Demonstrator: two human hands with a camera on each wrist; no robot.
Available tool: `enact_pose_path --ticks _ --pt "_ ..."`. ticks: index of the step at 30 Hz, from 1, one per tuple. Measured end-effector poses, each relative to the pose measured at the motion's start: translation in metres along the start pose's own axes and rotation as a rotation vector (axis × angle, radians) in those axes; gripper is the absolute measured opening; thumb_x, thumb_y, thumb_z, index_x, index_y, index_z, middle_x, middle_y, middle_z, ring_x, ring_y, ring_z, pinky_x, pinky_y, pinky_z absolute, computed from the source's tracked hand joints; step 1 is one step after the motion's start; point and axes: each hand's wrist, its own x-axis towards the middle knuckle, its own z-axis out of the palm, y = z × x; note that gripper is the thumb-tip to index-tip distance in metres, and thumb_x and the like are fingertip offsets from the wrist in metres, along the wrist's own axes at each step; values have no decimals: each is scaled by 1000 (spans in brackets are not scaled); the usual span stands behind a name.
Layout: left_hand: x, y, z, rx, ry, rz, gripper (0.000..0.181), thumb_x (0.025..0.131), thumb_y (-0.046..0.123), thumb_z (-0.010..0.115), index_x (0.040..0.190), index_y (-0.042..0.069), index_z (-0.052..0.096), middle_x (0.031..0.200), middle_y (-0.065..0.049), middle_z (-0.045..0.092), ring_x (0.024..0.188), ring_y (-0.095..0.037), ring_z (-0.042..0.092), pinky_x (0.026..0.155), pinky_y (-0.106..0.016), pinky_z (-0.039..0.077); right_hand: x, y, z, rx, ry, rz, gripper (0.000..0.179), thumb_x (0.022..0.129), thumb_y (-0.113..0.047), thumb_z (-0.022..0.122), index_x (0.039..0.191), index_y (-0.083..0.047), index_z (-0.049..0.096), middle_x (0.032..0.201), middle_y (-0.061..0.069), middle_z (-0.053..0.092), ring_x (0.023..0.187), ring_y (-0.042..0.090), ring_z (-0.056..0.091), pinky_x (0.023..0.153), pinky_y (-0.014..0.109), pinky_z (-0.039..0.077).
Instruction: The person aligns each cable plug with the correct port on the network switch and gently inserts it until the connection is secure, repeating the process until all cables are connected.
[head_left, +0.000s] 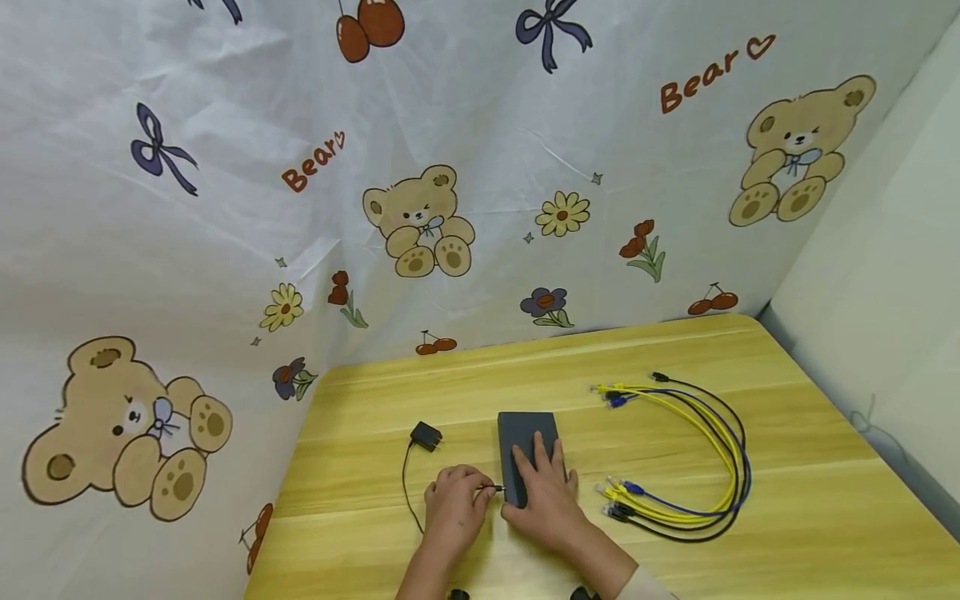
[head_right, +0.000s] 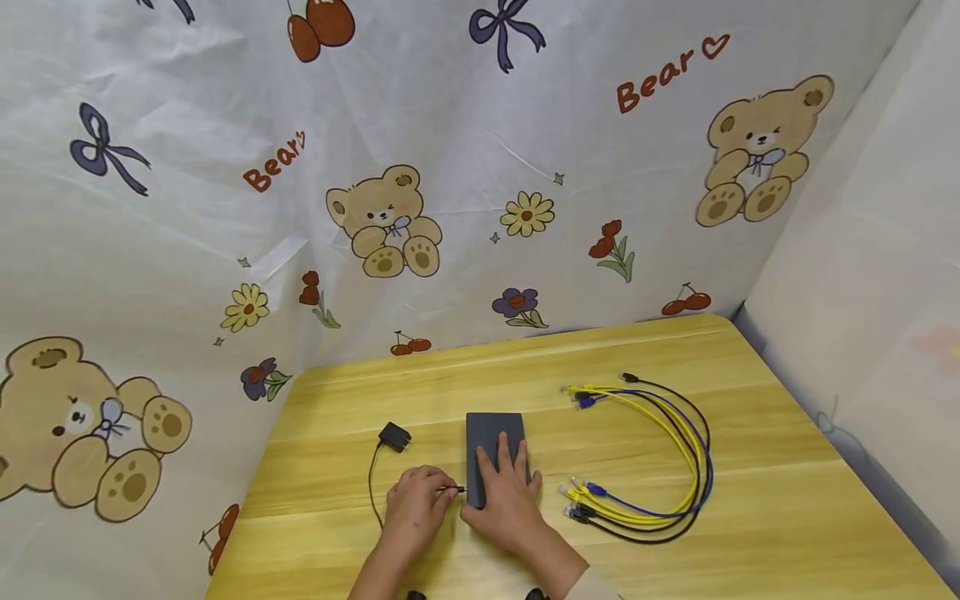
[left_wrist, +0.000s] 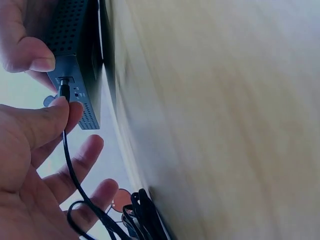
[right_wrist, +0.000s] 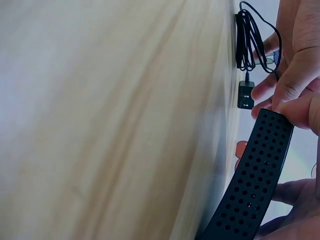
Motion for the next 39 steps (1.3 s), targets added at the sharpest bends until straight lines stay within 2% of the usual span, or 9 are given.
enact_pose_path --ticks 10,15,24,32,39 --pt "0 0 -2 -22 -26 14 5 89 32 74 85 29 75 107 11 64 115 -26 54 95 -69 35 0 0 1 -7 2 1 84 80 -41 75 154 -17 42 165 21 13 148 54 4 99 84 18" --pt "1 -1 -1 -37 -39 -7 7 91 31 72 84 32 73 107 10 64 117 -26 53 97 -72 32 0 0 1 -16 4 -8 85 79 -41 75 153 -16 42 165 21 14 147 54 5 98 84 19" --pt "4 -1 -2 -34 -90 6 11 94 30 70 84 31 73 106 9 65 119 -30 54 98 -79 26 0 -2 3 -35 15 2 94 77 -44 75 156 -11 36 165 21 12 146 56 6 98 84 20" --pt "6 -2 -4 -38 -129 41 11 90 26 73 80 30 72 111 7 65 122 -32 51 98 -77 29 -1 -5 8 -66 62 -4 103 76 -44 77 159 -11 26 165 22 11 144 61 6 98 81 25" --pt "8 0 -1 -45 -119 60 11 87 22 77 79 28 72 109 7 64 123 -30 50 98 -72 32 0 -7 9 -82 71 0 107 72 -44 81 159 -13 28 164 24 11 143 63 7 96 80 29"
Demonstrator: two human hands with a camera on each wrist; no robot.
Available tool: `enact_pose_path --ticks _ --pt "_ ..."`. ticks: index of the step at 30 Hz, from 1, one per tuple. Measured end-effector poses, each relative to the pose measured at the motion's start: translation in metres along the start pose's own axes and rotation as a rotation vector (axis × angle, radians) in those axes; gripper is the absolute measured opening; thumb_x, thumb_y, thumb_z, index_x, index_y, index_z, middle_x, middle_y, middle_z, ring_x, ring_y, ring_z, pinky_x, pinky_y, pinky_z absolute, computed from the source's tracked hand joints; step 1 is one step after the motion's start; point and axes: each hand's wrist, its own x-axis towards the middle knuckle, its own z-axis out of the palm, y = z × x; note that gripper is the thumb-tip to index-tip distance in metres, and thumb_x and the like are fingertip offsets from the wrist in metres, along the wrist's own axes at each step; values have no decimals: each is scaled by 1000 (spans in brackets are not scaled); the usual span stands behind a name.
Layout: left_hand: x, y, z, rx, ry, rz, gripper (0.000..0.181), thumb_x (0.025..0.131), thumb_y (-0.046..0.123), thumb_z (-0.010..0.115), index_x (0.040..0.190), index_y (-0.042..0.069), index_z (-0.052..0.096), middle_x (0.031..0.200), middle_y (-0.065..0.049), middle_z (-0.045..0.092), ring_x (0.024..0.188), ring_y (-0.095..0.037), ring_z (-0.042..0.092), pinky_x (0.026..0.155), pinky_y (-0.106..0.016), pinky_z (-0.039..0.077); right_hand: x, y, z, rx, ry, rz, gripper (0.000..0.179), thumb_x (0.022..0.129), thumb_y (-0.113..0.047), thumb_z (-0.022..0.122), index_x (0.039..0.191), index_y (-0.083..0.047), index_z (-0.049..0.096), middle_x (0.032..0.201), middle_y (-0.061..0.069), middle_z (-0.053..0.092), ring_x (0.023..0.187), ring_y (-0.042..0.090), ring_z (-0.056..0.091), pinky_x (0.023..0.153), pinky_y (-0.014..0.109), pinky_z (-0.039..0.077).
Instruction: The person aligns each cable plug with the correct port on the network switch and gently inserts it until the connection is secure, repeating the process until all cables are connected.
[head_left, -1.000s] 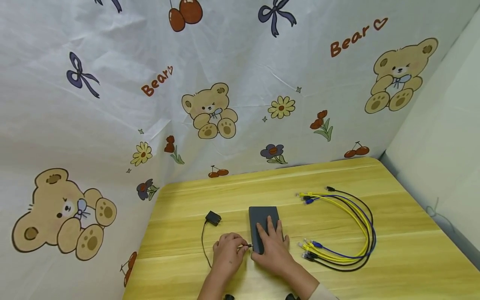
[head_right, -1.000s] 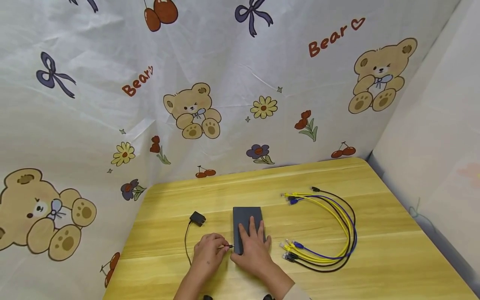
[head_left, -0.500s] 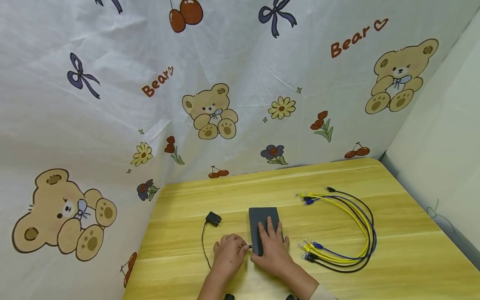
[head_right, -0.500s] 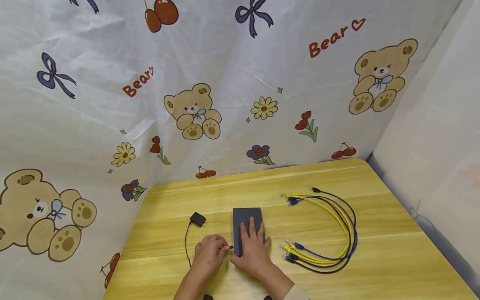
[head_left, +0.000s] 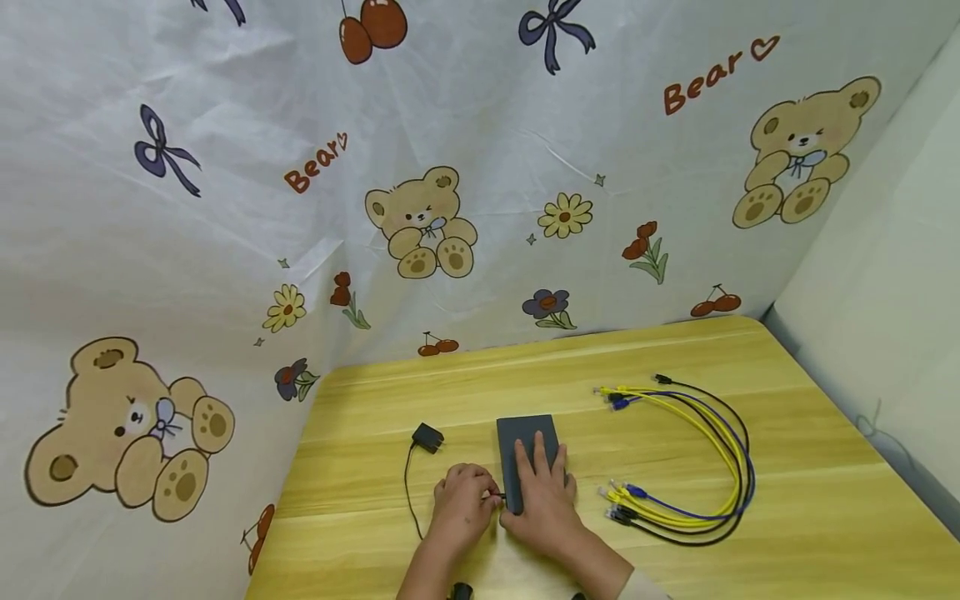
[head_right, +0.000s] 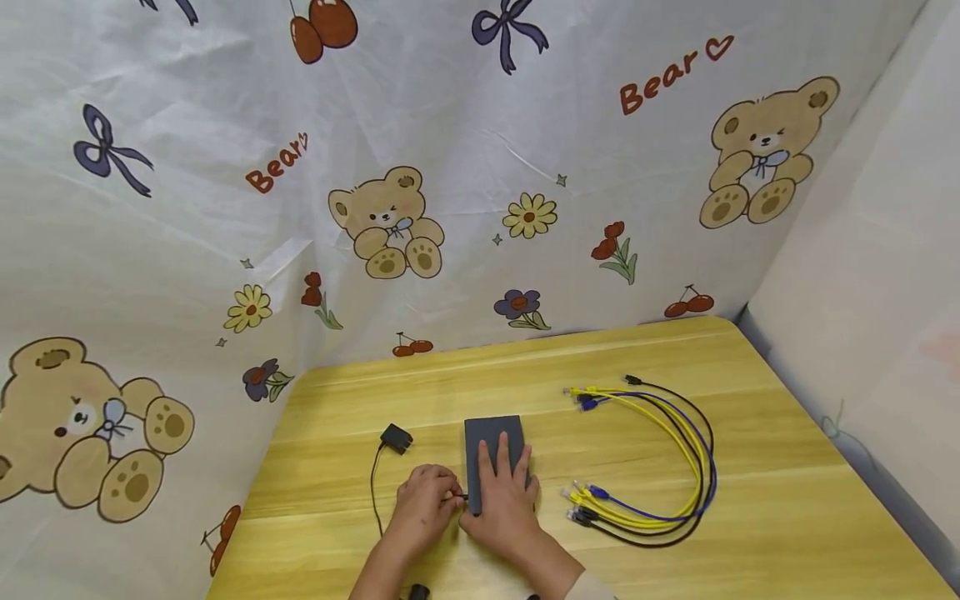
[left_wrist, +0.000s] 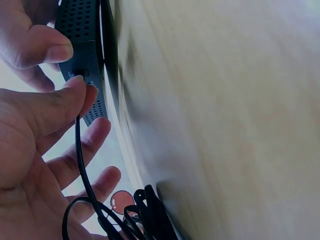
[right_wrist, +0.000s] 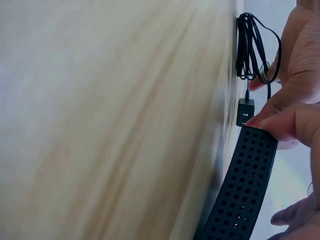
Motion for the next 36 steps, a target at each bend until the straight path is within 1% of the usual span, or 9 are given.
enact_pose_path --ticks 5,10,14,20,22,24,28,32,36 --pt "2 1 2 32 14 7 10 85 22 78 80 29 73 107 8 64 124 -29 50 99 -76 28 2 -2 -2 -1 1 18 108 69 -43 82 159 -15 29 165 24 10 143 63 7 96 79 29" --pt "4 -1 4 66 29 15 11 86 23 78 79 29 73 106 9 64 123 -28 50 100 -78 26 4 -3 -3 -14 -1 9 106 69 -42 82 157 -14 32 164 24 12 143 62 8 96 79 30" --pt "3 -3 5 72 14 6 12 85 22 78 79 30 73 107 10 64 122 -29 51 99 -79 25 4 -4 -1 -23 -27 16 104 69 -43 82 156 -12 35 164 24 12 143 61 8 96 78 30" --pt "2 -3 6 52 2 0 12 85 22 79 77 29 73 104 10 63 122 -29 49 99 -79 23 3 -4 1 -31 -35 23 103 68 -43 84 154 -8 38 164 25 12 143 61 8 98 78 29" --pt "2 -4 6 51 -1 -3 11 85 23 79 78 29 74 109 8 63 124 -29 48 99 -78 25 2 -4 1 -38 -38 26 103 69 -43 84 154 -7 38 164 25 12 143 62 8 99 78 29" --pt "2 -4 7 49 -2 -7 9 85 24 79 78 29 74 118 4 64 128 -32 46 99 -78 25 2 -4 1 -46 -38 25 103 69 -43 85 153 -6 39 163 26 13 143 62 9 99 78 29" --pt "3 -3 7 34 -5 -22 8 85 25 78 78 28 75 139 -7 58 137 -41 39 99 -81 23 2 -5 1 -67 -36 24 102 69 -44 85 153 -6 40 163 27 14 142 63 10 98 78 29" --pt "2 -2 7 19 -13 -38 10 85 26 78 75 28 74 142 -11 56 140 -48 35 98 -83 20 2 -5 2 -68 -34 22 100 69 -43 85 151 -6 43 162 28 15 141 64 11 98 78 30" --pt "2 -2 7 28 -15 -42 9 85 26 78 77 28 75 142 -11 56 139 -48 36 97 -85 18 0 -3 2 -60 -45 14 98 70 -44 84 151 -7 43 163 27 14 142 63 9 99 78 28"
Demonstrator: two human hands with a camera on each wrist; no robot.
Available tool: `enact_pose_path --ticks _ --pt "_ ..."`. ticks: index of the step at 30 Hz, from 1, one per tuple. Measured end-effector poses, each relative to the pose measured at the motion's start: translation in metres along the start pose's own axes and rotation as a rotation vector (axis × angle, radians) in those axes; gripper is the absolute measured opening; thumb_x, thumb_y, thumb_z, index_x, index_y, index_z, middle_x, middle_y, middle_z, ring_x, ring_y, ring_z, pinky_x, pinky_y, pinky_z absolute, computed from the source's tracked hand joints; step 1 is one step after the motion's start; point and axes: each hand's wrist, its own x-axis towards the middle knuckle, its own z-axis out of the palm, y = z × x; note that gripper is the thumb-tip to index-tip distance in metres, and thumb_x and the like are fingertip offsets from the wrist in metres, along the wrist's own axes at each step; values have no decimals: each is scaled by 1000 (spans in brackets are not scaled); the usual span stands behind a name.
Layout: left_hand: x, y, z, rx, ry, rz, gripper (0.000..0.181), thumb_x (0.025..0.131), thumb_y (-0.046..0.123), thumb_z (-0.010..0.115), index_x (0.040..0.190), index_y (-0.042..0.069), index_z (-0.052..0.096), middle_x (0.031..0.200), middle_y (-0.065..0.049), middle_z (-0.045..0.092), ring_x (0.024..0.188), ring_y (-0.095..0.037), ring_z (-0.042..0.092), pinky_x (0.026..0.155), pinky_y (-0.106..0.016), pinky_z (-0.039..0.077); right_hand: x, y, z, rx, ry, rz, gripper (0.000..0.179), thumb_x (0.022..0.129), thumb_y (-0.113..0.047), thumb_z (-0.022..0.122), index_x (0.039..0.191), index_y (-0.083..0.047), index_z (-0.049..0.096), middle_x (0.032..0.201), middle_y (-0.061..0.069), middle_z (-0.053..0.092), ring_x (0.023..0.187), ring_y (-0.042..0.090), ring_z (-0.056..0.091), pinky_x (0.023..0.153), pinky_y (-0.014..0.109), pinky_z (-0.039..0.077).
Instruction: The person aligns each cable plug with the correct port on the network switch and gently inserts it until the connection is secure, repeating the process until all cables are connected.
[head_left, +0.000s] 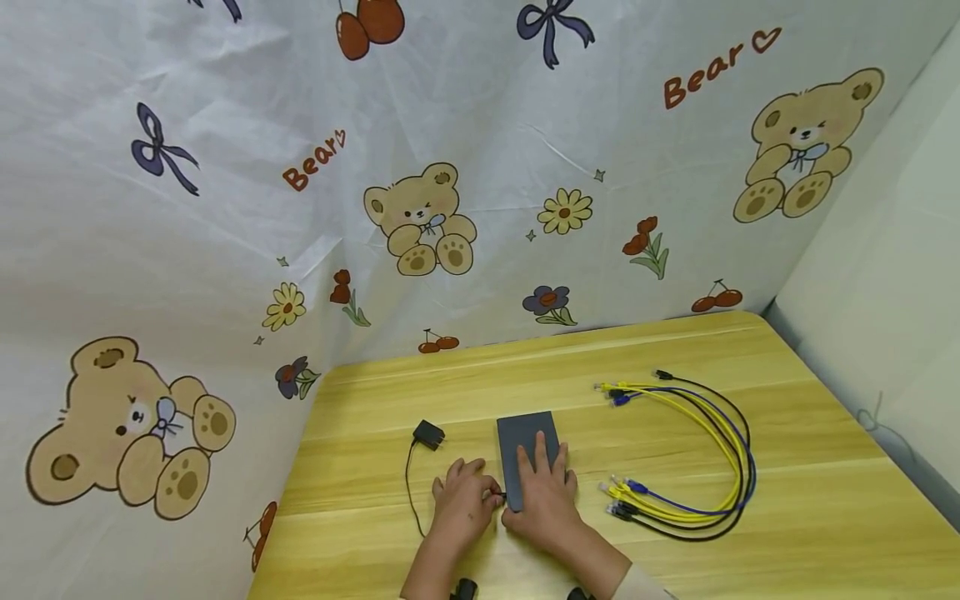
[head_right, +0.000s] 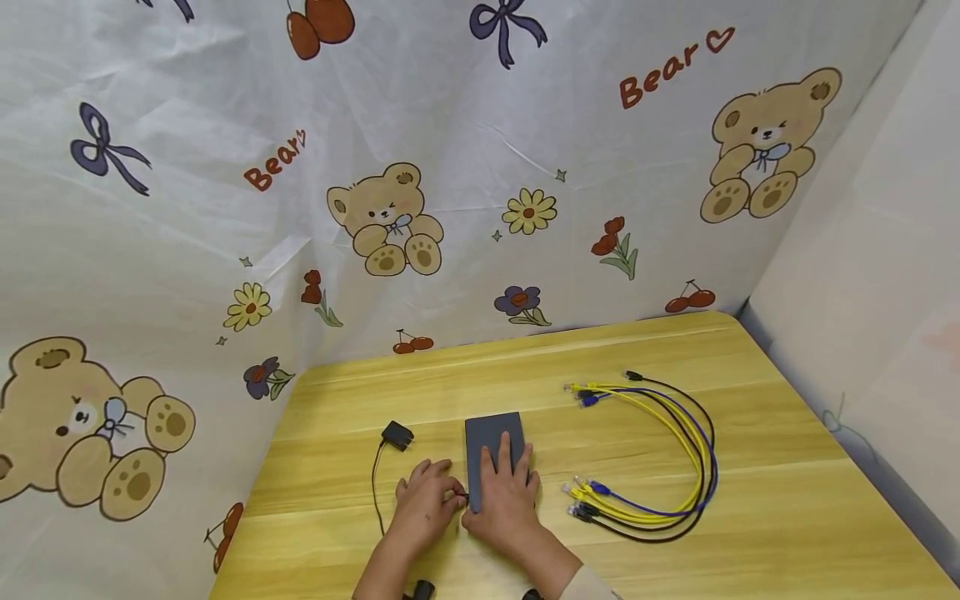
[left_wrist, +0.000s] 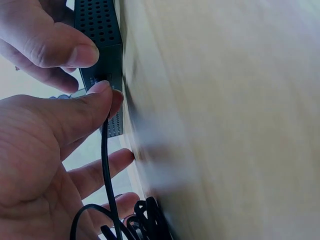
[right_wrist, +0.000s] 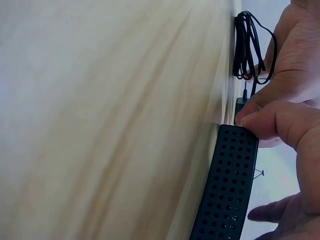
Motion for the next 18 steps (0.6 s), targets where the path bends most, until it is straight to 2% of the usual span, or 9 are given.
enact_pose_path --ticks 5,9,12,18 --pt "-1 1 -1 22 -2 8 2 86 28 77 88 27 77 143 -12 55 139 -49 36 98 -85 16 -1 3 -4 4 -14 -34 94 74 -45 84 151 -8 45 162 27 16 143 62 9 101 80 24" --pt "-5 3 -1 38 -22 19 26 90 31 74 115 24 73 146 -12 53 142 -49 31 102 -83 10 -3 6 -9 -21 -19 -81 93 75 -48 83 150 -8 46 160 29 21 142 62 12 102 79 23" --pt "-8 5 -2 43 -38 24 45 93 31 70 136 21 61 150 -12 49 145 -48 26 105 -81 6 -5 9 -12 -43 -35 -112 95 75 -53 81 151 -9 44 160 29 23 143 60 12 104 77 24" --pt "-9 13 -1 -33 -65 48 60 92 28 66 149 19 49 159 -11 36 148 -47 19 107 -80 4 -10 19 -19 -77 -97 -172 97 77 -53 78 155 -12 37 161 26 21 146 57 10 111 69 24"
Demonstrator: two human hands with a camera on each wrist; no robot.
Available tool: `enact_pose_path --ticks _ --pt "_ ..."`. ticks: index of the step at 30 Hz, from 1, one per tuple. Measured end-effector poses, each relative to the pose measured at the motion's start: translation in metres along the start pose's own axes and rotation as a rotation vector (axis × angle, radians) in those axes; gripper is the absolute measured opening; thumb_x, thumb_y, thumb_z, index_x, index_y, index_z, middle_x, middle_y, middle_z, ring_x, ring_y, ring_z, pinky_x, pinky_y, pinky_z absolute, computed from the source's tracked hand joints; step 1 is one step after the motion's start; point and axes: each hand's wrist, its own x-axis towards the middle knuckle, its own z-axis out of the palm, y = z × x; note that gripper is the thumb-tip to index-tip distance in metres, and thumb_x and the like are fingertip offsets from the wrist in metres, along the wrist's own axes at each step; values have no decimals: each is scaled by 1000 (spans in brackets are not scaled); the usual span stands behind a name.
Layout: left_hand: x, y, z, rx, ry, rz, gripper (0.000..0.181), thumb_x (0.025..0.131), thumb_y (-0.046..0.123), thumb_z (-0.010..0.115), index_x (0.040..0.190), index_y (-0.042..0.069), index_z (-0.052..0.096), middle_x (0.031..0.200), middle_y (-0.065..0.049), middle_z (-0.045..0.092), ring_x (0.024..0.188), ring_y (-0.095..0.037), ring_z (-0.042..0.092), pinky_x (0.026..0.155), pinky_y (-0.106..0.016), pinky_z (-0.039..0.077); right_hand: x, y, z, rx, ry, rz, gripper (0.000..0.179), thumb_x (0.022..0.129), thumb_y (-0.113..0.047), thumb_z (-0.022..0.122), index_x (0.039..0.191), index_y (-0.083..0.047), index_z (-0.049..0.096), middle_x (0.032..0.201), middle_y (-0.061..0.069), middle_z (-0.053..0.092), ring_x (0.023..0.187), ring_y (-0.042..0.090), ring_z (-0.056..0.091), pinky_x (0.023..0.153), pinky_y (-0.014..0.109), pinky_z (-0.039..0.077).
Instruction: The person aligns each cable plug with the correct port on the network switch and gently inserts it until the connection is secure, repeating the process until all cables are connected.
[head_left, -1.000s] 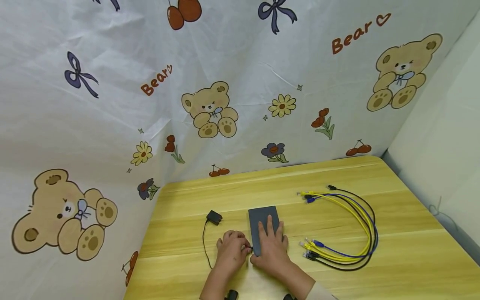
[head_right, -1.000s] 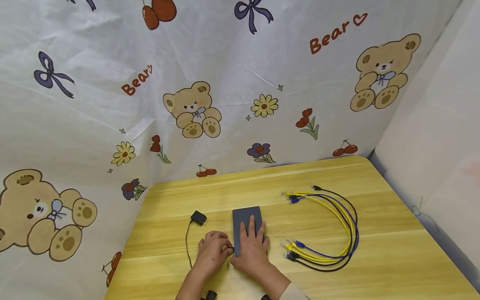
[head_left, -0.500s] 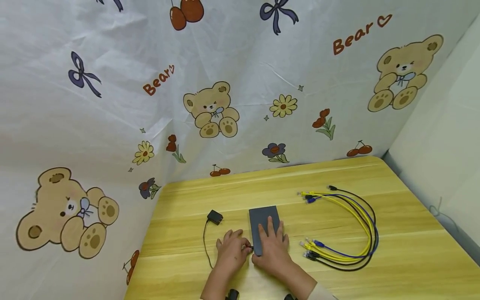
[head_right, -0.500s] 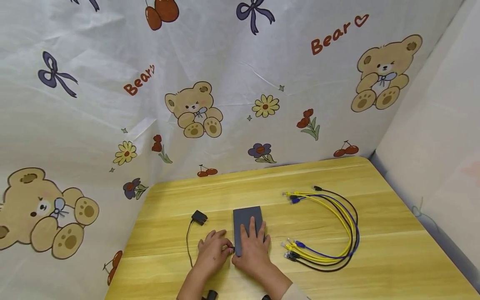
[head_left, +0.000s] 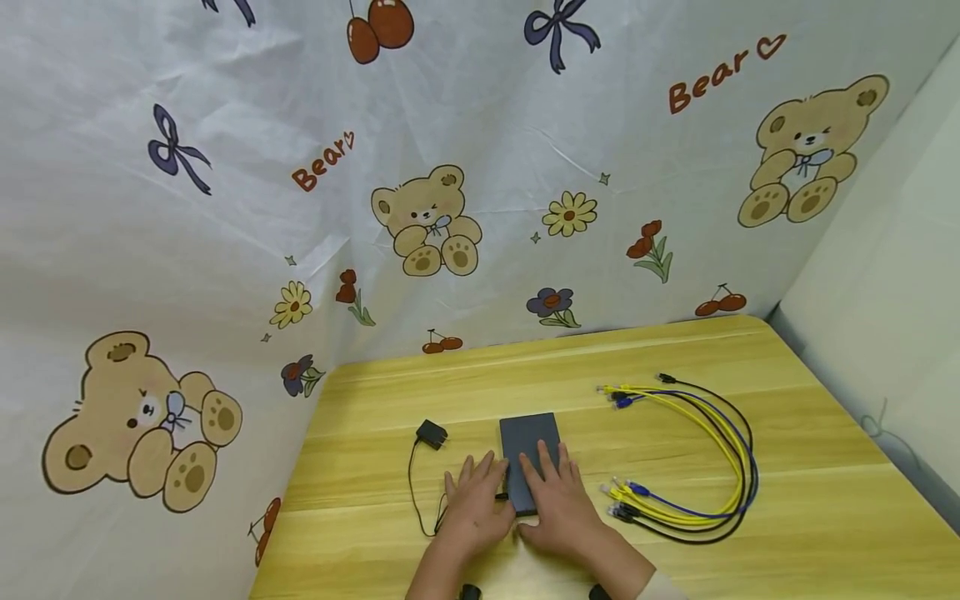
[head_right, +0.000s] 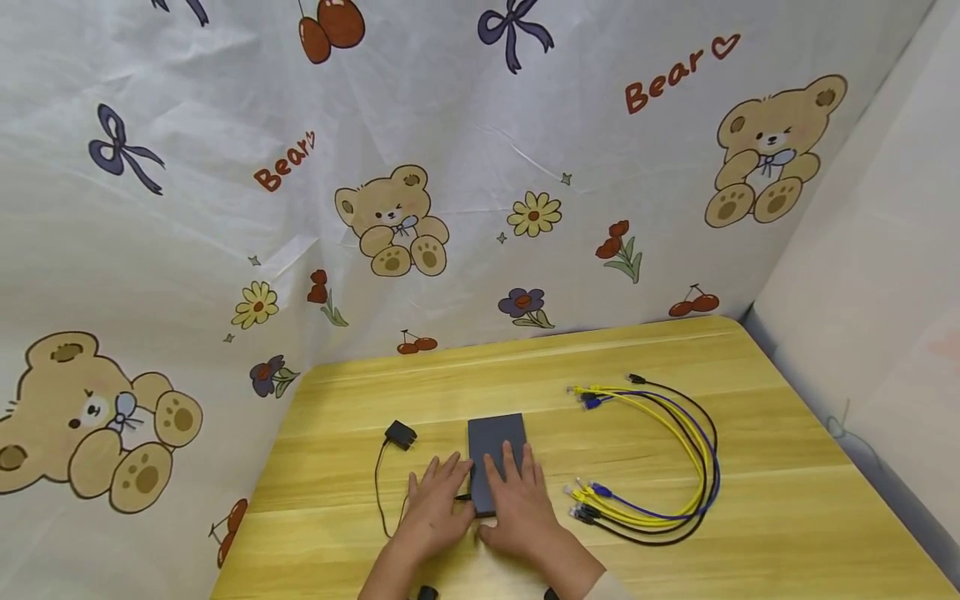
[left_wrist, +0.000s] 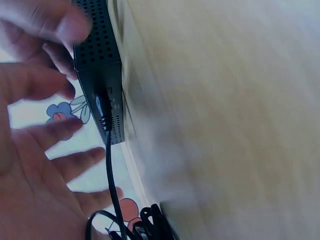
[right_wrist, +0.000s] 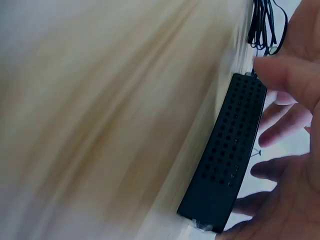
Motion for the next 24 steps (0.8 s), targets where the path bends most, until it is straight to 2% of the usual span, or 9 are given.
enact_pose_path --ticks 9,16,24 --pt "0 8 1 30 -115 72 64 94 50 62 151 29 45 162 -1 31 150 -46 12 105 -81 5 -8 9 -8 6 -73 -39 96 79 -51 79 155 -11 37 161 22 24 146 56 12 113 68 20" --pt "-1 10 1 41 -106 81 61 94 50 63 150 31 47 161 -2 32 149 -47 12 105 -81 7 -14 20 -12 -31 -71 -22 96 77 -51 80 155 -13 39 162 19 24 147 54 10 114 68 18" --pt "-2 12 -1 27 -112 65 62 93 49 65 149 27 49 161 -3 33 149 -47 14 106 -80 7 -20 28 -18 -74 -61 -15 94 77 -50 81 154 -14 41 162 18 28 146 55 13 113 68 21"
